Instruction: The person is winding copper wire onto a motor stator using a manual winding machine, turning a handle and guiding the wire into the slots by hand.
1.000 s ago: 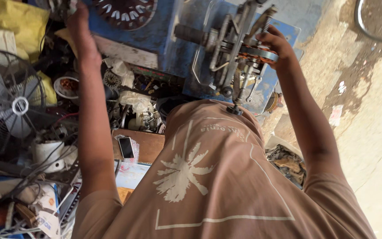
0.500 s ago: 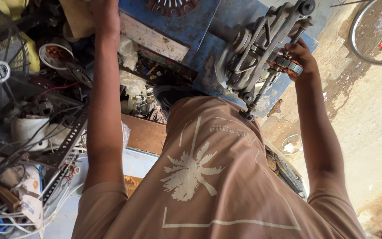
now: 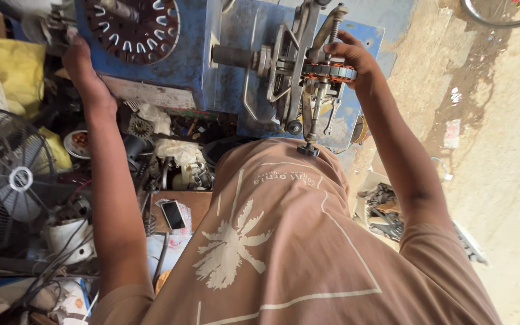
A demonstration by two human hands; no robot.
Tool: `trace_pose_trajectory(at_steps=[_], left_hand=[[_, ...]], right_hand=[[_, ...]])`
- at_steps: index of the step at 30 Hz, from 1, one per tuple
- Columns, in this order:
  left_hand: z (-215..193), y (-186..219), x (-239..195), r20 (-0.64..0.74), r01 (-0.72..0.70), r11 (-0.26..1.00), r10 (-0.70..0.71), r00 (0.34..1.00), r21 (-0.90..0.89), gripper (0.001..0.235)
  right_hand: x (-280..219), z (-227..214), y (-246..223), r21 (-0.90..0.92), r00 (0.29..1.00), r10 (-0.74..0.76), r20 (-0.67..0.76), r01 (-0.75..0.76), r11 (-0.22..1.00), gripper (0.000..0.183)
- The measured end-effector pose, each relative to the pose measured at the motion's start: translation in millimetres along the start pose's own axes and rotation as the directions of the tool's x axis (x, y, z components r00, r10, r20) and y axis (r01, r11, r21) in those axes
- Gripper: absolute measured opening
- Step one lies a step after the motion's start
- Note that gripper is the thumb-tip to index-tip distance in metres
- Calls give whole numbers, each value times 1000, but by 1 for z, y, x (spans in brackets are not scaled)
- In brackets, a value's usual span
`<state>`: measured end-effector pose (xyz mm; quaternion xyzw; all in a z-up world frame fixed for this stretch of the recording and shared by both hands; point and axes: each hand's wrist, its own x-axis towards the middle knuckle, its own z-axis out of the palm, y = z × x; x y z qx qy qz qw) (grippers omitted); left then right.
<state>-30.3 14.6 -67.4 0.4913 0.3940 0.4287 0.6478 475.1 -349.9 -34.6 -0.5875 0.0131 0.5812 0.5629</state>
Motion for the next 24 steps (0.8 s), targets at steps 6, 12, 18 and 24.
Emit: trace_pose_trajectory(at_steps=[6, 12, 18, 24], left_hand=[[37, 47, -10, 71, 4, 1000, -6, 997, 24, 53], [48, 60, -13, 65, 9, 998, -12, 998, 55, 59], [61, 76, -18, 71, 13, 991, -22, 997, 131, 71], [59, 73, -17, 42, 44, 992, -50, 998, 115, 75]], right_hand=[[-10, 12, -8, -18, 1000, -12, -15, 12, 1000, 67], [-8, 13, -8, 48, 999, -32, 30, 30, 998, 65], [-7, 11, -6, 21, 999, -48, 10, 48, 999, 66], [-7, 10, -5, -17, 999, -41, -12, 40, 999, 70]])
